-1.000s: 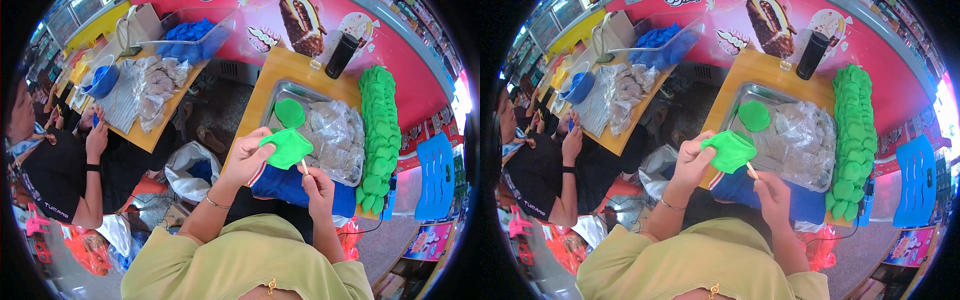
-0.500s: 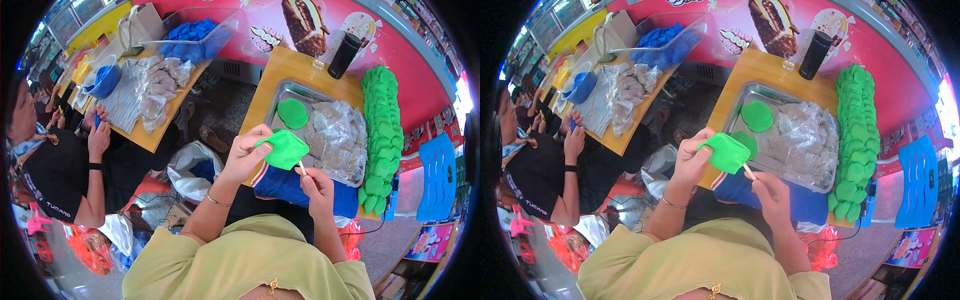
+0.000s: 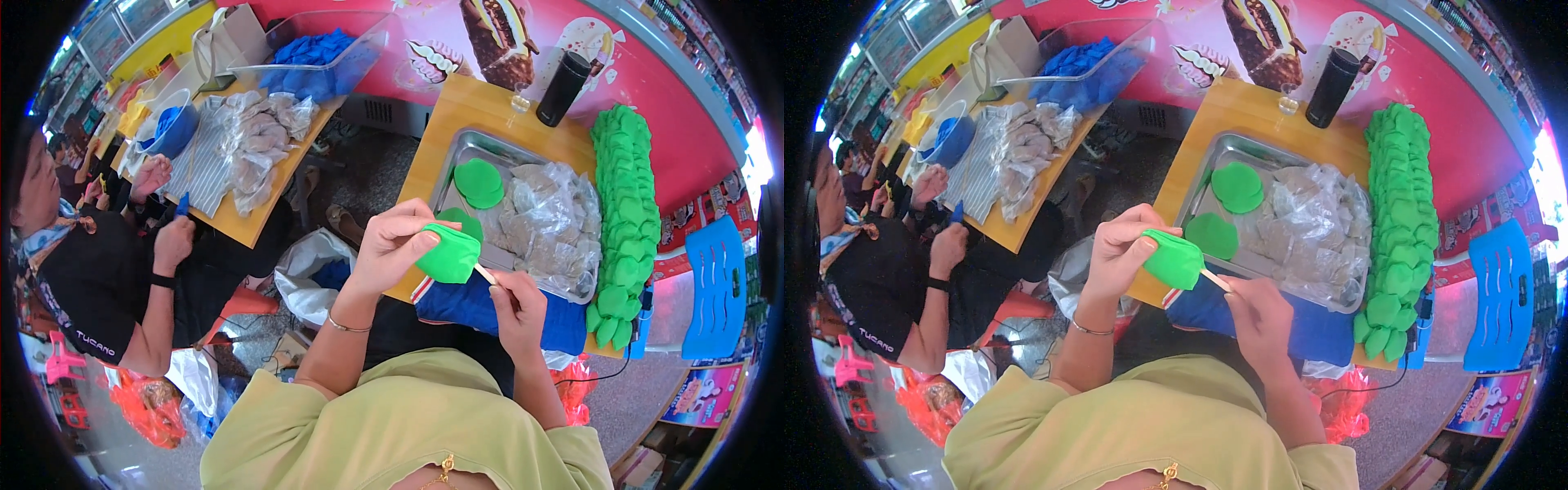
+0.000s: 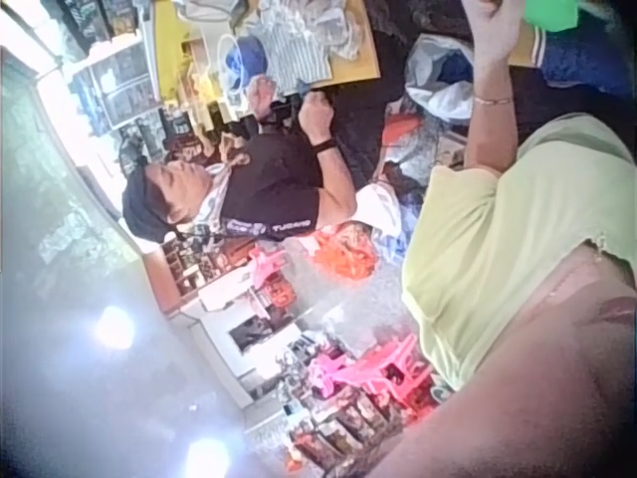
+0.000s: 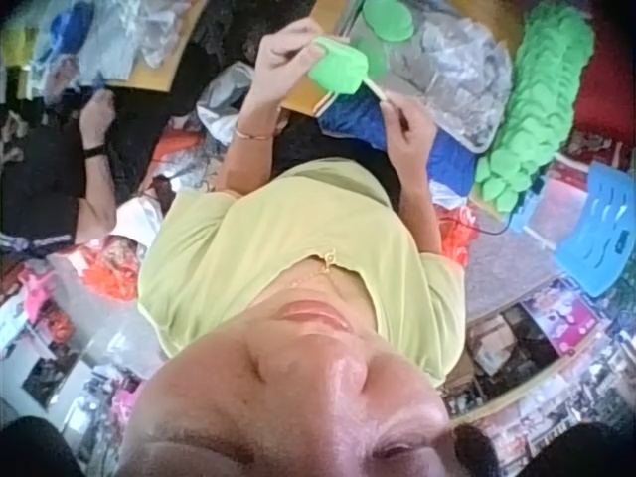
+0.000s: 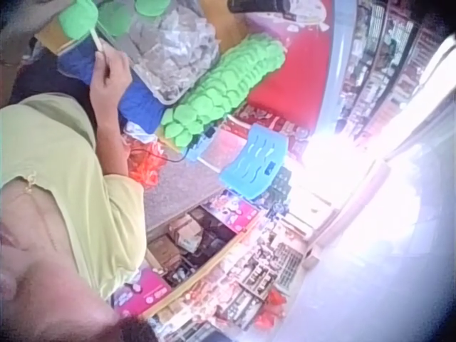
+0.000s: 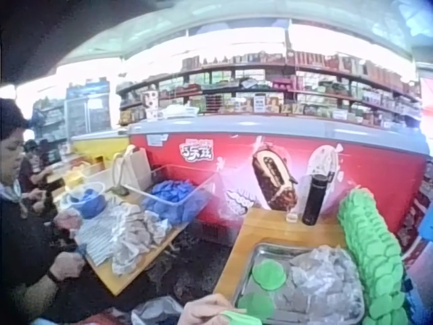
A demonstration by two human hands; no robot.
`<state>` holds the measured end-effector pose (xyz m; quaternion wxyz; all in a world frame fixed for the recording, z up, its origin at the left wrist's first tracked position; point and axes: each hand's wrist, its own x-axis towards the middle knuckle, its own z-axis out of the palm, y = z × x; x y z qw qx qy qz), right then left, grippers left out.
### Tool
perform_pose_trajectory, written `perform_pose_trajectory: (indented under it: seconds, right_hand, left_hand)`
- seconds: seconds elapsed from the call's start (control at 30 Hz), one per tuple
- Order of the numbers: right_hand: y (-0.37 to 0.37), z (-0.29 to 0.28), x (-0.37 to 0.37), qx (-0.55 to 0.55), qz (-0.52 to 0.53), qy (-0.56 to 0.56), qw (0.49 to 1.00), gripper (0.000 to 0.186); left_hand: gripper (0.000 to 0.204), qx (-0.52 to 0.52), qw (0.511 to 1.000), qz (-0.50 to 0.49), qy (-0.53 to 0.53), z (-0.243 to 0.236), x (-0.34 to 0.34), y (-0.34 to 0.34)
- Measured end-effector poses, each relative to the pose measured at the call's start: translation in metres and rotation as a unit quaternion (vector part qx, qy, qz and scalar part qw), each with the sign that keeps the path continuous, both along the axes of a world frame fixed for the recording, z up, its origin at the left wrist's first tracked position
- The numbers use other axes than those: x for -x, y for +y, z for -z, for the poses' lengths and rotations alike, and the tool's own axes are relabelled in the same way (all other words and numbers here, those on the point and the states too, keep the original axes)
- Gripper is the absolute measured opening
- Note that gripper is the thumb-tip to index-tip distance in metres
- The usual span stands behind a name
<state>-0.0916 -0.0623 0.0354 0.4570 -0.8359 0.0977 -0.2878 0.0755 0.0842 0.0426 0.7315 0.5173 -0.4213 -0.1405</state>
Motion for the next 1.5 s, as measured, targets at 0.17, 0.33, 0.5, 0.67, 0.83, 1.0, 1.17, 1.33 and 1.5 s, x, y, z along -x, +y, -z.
perform_pose_trajectory:
  seconds: [0.17,0.33,0.5,0.67,0.83,1.0,1.17,1.33,1.5]
  right_hand:
    - [0.004,0.008,0.005,-0.167,-0.026,0.028,0.985,0.019]
    - [0.006,0.013,0.006,-0.336,-0.058,0.028,0.94,0.018]
    - [0.004,0.013,0.005,-0.074,0.006,0.017,0.997,0.018]
    - [0.001,0.016,0.0,-0.132,-0.018,0.005,0.991,0.018]
    - [-0.013,0.022,0.0,-0.108,0.051,0.037,0.992,0.022]
    - [-0.033,0.033,0.001,-0.039,0.061,0.037,0.997,0.028]
    - [-0.046,0.039,-0.001,0.077,0.119,0.051,0.989,0.023]
    - [-0.056,0.032,-0.014,0.141,0.069,0.082,0.984,0.023]
    - [-0.075,0.036,-0.03,0.233,0.034,0.095,0.967,0.025]
  left_hand:
    - [0.028,0.087,0.996,0.008,0.023,0.014,0.001,-0.007]
    - [0.02,0.102,0.99,-0.009,0.095,0.016,0.004,-0.006]
    - [0.02,0.091,0.992,-0.007,0.085,0.008,0.003,-0.004]
    - [0.02,0.1,0.99,-0.012,0.102,0.02,-0.003,-0.006]
    - [0.021,0.213,0.925,-0.017,0.315,0.018,-0.012,-0.005]
    - [0.027,0.225,0.891,-0.007,0.395,0.013,-0.016,0.001]
    - [0.024,0.246,0.829,0.028,0.501,0.009,-0.01,0.001]
    - [0.023,0.276,0.816,0.038,0.507,0.008,-0.009,0.008]
    - [0.023,0.27,0.815,0.072,0.508,0.015,-0.016,0.003]
